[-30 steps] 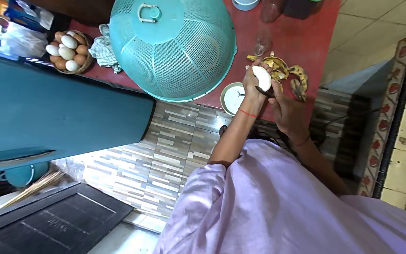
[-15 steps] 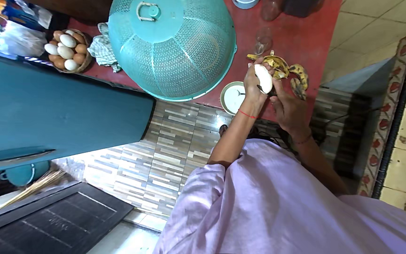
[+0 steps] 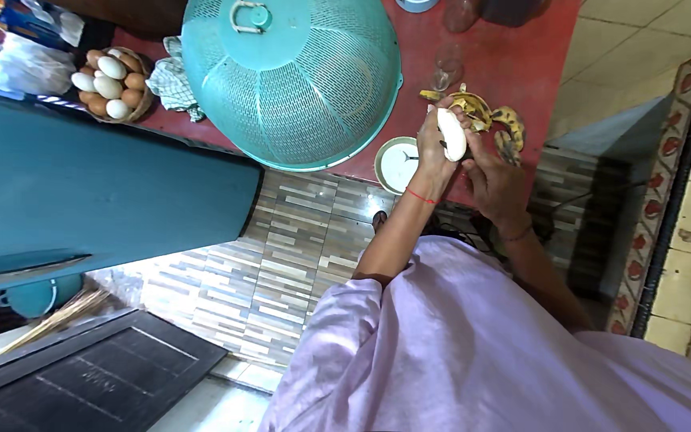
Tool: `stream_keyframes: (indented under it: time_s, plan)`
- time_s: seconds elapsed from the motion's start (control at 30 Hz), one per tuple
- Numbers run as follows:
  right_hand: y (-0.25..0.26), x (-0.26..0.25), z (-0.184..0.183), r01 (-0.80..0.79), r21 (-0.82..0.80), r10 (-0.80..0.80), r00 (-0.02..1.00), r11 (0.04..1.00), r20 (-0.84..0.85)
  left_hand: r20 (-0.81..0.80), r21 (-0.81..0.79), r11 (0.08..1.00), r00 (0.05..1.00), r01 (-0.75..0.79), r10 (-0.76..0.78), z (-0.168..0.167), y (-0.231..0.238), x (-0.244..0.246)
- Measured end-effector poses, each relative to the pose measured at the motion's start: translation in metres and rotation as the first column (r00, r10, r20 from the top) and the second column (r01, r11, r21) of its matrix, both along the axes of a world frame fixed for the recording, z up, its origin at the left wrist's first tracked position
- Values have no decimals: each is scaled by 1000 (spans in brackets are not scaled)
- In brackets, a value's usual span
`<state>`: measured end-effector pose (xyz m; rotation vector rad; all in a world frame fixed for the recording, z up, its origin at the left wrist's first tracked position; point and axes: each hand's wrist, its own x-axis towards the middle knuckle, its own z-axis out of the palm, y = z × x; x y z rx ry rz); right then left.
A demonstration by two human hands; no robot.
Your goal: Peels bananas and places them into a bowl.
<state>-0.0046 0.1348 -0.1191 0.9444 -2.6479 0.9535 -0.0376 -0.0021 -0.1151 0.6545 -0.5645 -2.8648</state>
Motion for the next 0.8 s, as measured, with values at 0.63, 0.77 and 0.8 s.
stream_keyframes:
  time_s: [0.63,0.77,0.8]
  plan:
    - [0,-8,-2,16,-113,-13,1000,993,27,12,-1,999,999,37,-37,3,-1,2]
    - [4,-5,4,4,-34,1,992,999,122,5,26,997,998,68,-68,1,-1,2]
    - [6,-5,5,-3,-23,6,992,1000,128,-3,49,996,997,78,-78,0,-1,2]
